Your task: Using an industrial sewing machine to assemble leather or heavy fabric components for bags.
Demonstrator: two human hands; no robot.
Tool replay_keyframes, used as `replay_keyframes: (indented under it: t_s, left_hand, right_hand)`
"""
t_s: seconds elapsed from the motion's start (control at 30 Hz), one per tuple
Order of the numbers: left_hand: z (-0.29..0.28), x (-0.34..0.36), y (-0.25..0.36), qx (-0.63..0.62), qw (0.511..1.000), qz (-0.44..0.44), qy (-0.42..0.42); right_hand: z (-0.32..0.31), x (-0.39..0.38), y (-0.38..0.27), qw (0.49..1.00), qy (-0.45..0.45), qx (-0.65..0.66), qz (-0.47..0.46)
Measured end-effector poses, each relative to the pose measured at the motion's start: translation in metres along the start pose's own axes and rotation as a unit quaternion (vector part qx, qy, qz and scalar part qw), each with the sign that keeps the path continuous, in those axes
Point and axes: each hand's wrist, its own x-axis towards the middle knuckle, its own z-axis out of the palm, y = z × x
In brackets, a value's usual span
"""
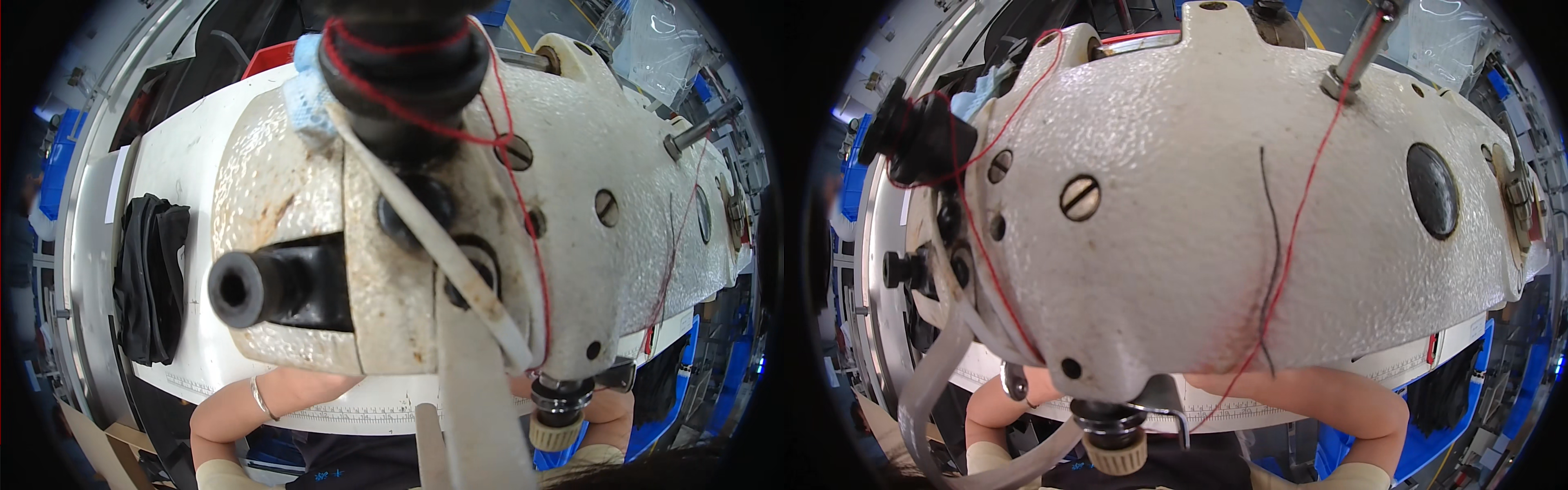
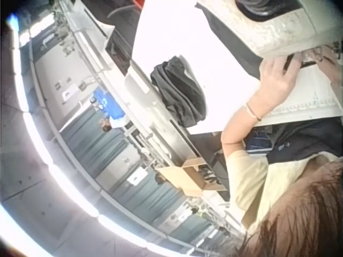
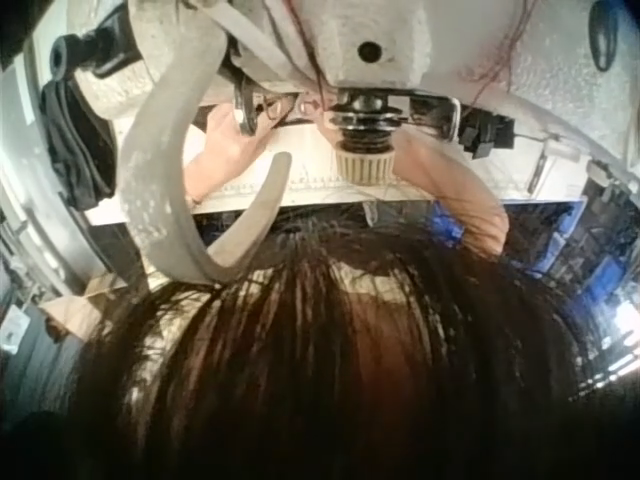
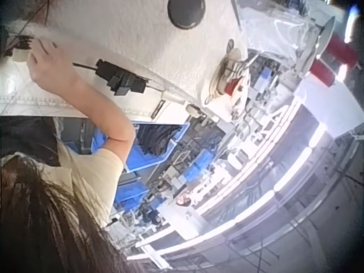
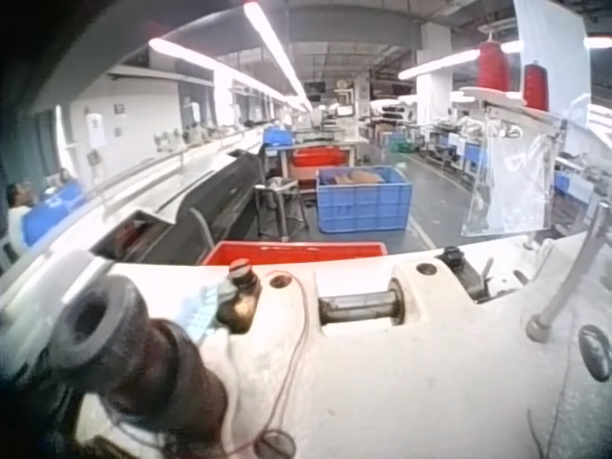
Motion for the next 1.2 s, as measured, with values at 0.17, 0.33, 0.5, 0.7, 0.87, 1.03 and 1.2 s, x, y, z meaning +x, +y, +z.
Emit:
replay_keyframes:
  t_s: [0.17, 0.33, 0.5, 0.7, 0.87, 1.03, 1.2]
  left_hand:
    - [0.003, -0.003, 0.006, 0.178, 0.975, 0.13, -0.031]
    - [0.017, -0.015, -0.007, 0.113, 0.982, 0.104, -0.112]
    - [0.024, -0.024, -0.014, 0.118, 0.98, 0.091, -0.129]
    - [0.019, -0.021, -0.009, 0.186, 0.969, 0.119, -0.114]
    - [0.011, -0.015, -0.002, 0.201, 0.966, 0.125, -0.104]
    - [0.014, -0.004, 0.004, 0.194, 0.973, 0.118, -0.046]
    - [0.017, 0.003, 0.007, 0.159, 0.979, 0.127, 0.012]
  right_hand:
    - [-0.01, -0.002, 0.011, 0.992, -0.093, 0.06, -0.063]
    - [-0.009, 0.0, 0.013, 0.993, -0.015, 0.075, -0.09]
    - [-0.002, 0.0, 0.008, 0.996, -0.029, 0.075, -0.04]
    - [-0.003, 0.0, 0.013, 0.994, -0.012, 0.07, -0.082]
    - [-0.001, 0.002, 0.012, 0.995, -0.039, 0.069, -0.053]
    - [-0.002, 0.006, 0.027, 0.987, -0.095, -0.02, -0.132]
    - [-0.006, 0.008, 0.026, 0.974, -0.145, -0.088, -0.149]
